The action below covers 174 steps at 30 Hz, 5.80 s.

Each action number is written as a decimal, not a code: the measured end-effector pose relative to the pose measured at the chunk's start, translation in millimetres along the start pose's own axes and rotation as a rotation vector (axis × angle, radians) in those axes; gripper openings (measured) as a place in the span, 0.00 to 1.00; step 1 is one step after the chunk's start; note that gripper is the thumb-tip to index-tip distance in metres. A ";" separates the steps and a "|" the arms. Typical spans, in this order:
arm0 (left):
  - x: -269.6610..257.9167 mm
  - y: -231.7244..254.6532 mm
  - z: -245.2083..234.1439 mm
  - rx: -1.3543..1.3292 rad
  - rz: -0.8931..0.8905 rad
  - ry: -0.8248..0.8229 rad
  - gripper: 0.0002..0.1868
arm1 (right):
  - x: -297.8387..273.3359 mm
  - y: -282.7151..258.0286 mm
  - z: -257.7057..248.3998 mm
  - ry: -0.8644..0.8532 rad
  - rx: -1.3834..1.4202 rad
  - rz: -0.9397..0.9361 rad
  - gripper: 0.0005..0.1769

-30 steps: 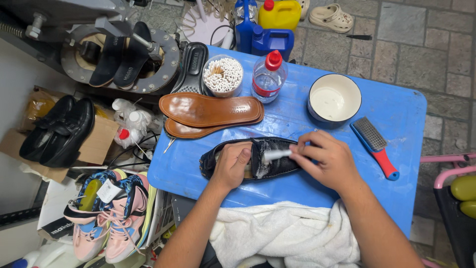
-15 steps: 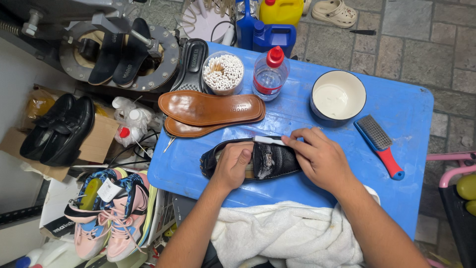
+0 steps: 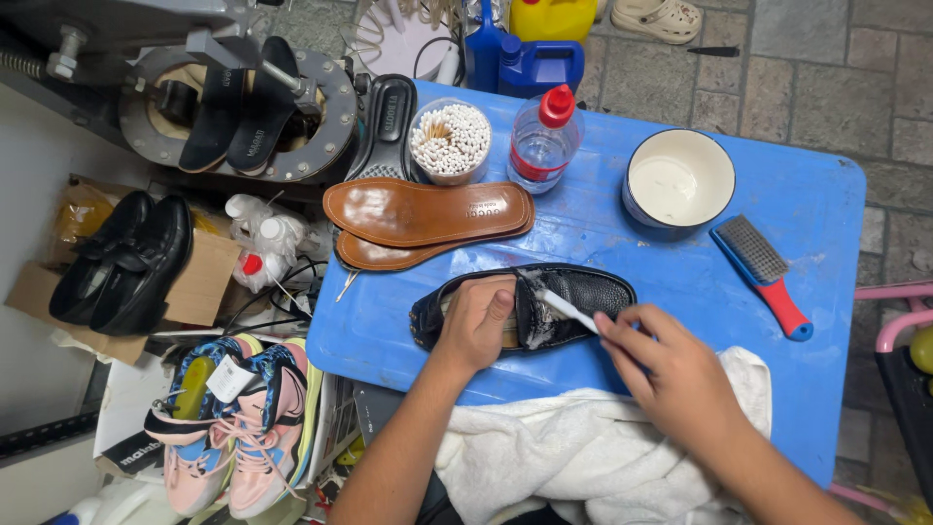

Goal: The person cleans a black leather loafer and a brown leather insole using a white cloth and a toothbrush. They wipe the shoe's exterior and interior, then apply a white cleaning paste from a bowl to the shoe and insole, scrubbing with the toothbrush and wiping with the cloth.

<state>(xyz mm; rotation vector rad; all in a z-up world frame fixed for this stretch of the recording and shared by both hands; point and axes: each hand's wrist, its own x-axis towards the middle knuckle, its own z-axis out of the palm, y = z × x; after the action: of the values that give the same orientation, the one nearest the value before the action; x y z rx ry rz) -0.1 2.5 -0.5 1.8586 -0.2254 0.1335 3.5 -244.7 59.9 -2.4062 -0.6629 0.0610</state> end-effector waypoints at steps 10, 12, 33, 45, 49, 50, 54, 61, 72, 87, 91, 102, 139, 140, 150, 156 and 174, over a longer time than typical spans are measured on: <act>-10.5 34.4 -5.4 0.134 -0.103 -0.014 0.28 | -2.5 -9.7 16.1 0.076 0.230 0.212 0.15; -28.3 56.6 -13.3 0.249 0.032 0.089 0.18 | -0.7 -12.2 14.5 0.066 0.221 0.241 0.15; -61.2 2.9 -69.3 0.255 -0.208 0.112 0.60 | 20.2 -18.1 7.8 0.012 0.117 0.166 0.14; -57.6 5.3 -71.8 0.291 -0.127 0.063 0.58 | 3.9 11.4 -7.8 -0.076 0.264 0.138 0.11; -59.8 5.7 -69.6 0.361 -0.128 0.037 0.59 | 0.6 -12.9 17.8 0.065 0.190 0.134 0.12; -60.2 6.4 -69.7 0.368 -0.136 0.027 0.60 | -1.6 -14.4 18.4 0.058 0.197 0.118 0.12; -58.6 8.3 -71.8 0.382 -0.138 -0.015 0.64 | -15.0 -5.2 2.6 -0.076 0.325 0.230 0.12; -50.3 17.4 -69.7 0.356 -0.171 -0.032 0.68 | -28.0 7.6 -9.9 -0.008 0.269 0.238 0.11; -37.3 68.3 -48.1 0.327 0.134 0.228 0.36 | -20.9 49.9 -20.1 0.266 -0.370 0.199 0.11; -55.9 101.7 79.2 0.369 0.223 -0.514 0.20 | -42.9 42.6 -39.6 0.311 -0.460 0.367 0.15; -62.6 93.3 72.4 0.119 0.259 -0.456 0.16 | -61.4 30.0 -60.9 0.055 -0.392 0.797 0.29; -51.8 100.1 53.7 -0.034 0.364 -0.486 0.19 | -82.2 63.5 -43.2 0.067 0.231 0.480 0.17; 4.6 66.6 -15.1 0.277 -0.562 -0.192 0.39 | -100.3 99.4 -84.5 0.210 0.512 0.632 0.23; 4.2 65.2 -15.4 0.275 -0.526 -0.179 0.38 | -94.8 97.7 -84.6 0.124 0.395 0.623 0.26; -1.9 20.3 -6.2 -1.007 -0.623 -0.339 0.44 | -24.7 56.7 -28.7 0.351 1.036 0.259 0.25; 2.1 14.1 -14.1 -1.153 -0.719 -0.403 0.46 | 40.1 14.6 14.7 -0.058 0.608 -0.008 0.38; -13.5 -1.5 -6.0 -1.338 -0.563 -0.251 0.55 | 31.6 -8.1 26.1 -0.155 0.372 -0.194 0.21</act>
<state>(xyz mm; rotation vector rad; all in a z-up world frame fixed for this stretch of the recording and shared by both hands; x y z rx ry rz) -12.8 9.8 -2.9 0.5379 0.0631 -0.5324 22.2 -209.4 47.6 -1.9858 -0.8695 0.2678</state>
